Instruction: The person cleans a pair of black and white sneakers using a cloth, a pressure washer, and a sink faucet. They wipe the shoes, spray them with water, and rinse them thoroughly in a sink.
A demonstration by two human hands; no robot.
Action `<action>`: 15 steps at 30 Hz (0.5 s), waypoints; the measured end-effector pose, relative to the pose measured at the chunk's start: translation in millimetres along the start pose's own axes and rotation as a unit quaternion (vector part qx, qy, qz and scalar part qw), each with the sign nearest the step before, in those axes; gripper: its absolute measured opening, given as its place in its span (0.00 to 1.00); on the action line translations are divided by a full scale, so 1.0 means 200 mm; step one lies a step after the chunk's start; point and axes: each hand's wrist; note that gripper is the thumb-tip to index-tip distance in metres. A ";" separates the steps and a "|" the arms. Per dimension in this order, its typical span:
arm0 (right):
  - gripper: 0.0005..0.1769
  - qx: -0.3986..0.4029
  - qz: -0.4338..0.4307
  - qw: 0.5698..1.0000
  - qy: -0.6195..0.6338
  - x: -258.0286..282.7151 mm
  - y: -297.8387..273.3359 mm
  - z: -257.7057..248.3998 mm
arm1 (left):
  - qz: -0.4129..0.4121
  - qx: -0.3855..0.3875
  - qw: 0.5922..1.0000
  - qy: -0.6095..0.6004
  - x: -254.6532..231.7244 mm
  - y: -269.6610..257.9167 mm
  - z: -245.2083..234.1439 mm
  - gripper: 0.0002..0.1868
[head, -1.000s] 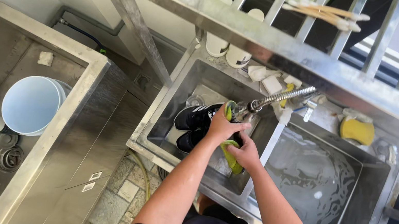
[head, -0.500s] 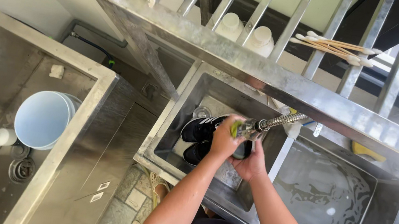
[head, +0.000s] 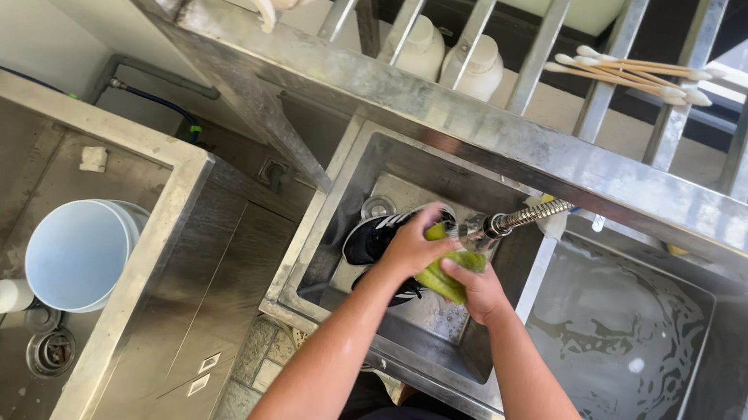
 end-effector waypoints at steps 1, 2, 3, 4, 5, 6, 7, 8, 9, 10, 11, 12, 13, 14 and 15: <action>0.15 0.014 0.009 0.999 -0.042 0.03 -0.04 0.01 | -0.080 0.078 0.993 0.025 -0.02 0.05 -0.02 0.28; 0.15 -0.002 -0.011 1.000 0.006 0.05 -0.05 0.02 | -0.157 0.153 0.974 0.051 -0.04 0.07 -0.02 0.23; 0.15 -0.017 -0.030 0.998 0.053 0.06 -0.07 0.04 | -0.094 0.117 0.985 0.081 -0.06 0.04 0.00 0.22; 0.15 -0.031 -0.054 0.993 0.100 0.07 -0.06 0.05 | -0.026 0.081 0.990 0.111 -0.07 0.03 0.03 0.22; 0.15 -0.054 -0.060 0.983 0.165 0.08 -0.04 0.06 | 0.042 0.044 0.988 0.141 -0.08 0.03 0.07 0.22; 0.15 -0.079 -0.062 0.968 0.230 0.07 -0.04 0.08 | 0.065 -0.001 0.988 0.137 -0.08 0.02 0.11 0.20; 0.15 -0.103 -0.064 0.948 0.294 0.05 -0.03 0.11 | 0.088 -0.045 0.986 0.133 -0.08 0.01 0.16 0.18; 0.16 -0.098 -0.056 0.933 0.343 0.03 -0.02 0.13 | 0.109 -0.088 0.982 0.128 -0.07 -0.01 0.20 0.16; 0.17 -0.093 -0.049 0.915 0.390 0.02 0.02 0.15 | 0.103 -0.104 0.980 0.138 -0.06 -0.03 0.23 0.14; 0.20 -0.083 -0.043 0.896 0.435 0.02 0.06 0.15 | 0.100 -0.124 0.976 0.149 -0.05 -0.04 0.25 0.12; 0.20 -0.077 -0.028 0.905 0.418 0.01 0.08 0.12 | 0.096 -0.145 0.972 0.160 -0.05 -0.06 0.26 0.10; 0.19 -0.066 -0.014 0.913 0.402 0.01 0.11 0.11 | 0.093 -0.143 0.970 0.172 -0.06 -0.08 0.27 0.12; 0.19 -0.056 -0.001 0.921 0.386 0.01 0.15 0.11 | 0.089 -0.141 0.969 0.183 -0.06 -0.11 0.27 0.15; 0.20 -0.043 -0.003 0.929 0.368 0.00 0.19 0.10 | 0.084 -0.139 0.967 0.195 -0.07 -0.13 0.28 0.17; 0.22 -0.029 -0.006 0.936 0.350 0.00 0.23 0.10 | 0.096 -0.126 0.965 0.209 -0.07 -0.14 0.28 0.20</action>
Point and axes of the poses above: each hand's wrist, its own y-axis towards the middle knuckle, its own z-axis out of the palm, x = y × z, and after that the axes turned 14 degrees about -y, right-handed
